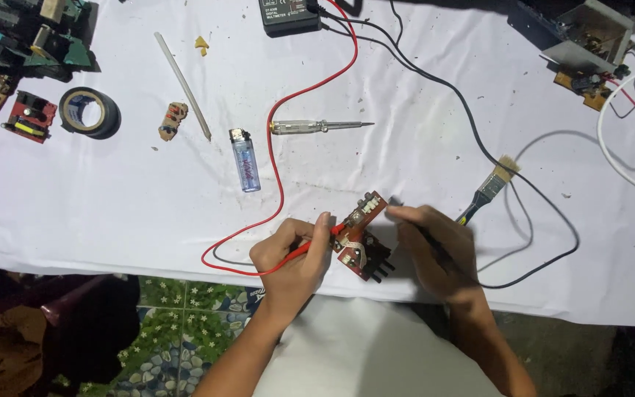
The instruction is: Testing electronic components on a circuit board using a multimeter and probes
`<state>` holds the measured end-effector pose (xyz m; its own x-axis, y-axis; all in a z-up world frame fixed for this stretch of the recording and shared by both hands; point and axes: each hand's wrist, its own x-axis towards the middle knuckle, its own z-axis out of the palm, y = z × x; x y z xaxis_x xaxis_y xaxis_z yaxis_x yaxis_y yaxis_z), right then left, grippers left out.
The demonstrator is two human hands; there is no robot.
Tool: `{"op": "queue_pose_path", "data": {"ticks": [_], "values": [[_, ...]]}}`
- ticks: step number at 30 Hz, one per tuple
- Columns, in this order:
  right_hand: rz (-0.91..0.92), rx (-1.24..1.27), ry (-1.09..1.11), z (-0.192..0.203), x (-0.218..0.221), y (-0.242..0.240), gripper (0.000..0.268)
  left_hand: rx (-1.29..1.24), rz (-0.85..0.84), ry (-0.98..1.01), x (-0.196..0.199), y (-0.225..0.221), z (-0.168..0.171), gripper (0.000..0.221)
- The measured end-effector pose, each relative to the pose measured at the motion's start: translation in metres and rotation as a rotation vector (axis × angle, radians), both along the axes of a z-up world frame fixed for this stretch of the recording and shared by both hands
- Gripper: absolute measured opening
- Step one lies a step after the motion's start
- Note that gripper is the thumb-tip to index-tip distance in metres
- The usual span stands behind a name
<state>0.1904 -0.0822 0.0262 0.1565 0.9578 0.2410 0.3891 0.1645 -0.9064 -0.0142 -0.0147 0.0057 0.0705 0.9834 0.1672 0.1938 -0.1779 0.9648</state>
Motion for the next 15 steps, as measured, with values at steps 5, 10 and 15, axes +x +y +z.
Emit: {"op": "queue_pose_path", "data": {"ticks": [5, 10, 15], "values": [[-0.008, 0.094, -0.372, 0.011, -0.004, 0.016, 0.031, 0.016, 0.059, -0.008, -0.004, -0.003, -0.01, 0.029], [0.039, -0.069, -0.529, 0.0, -0.008, 0.016, 0.032, 0.012, 0.108, -0.047, -0.005, -0.005, -0.015, 0.029], [-0.055, -0.023, -0.297, 0.012, -0.01, 0.02, 0.023, 0.037, 0.143, -0.063, -0.008, -0.007, -0.023, 0.03]]}}
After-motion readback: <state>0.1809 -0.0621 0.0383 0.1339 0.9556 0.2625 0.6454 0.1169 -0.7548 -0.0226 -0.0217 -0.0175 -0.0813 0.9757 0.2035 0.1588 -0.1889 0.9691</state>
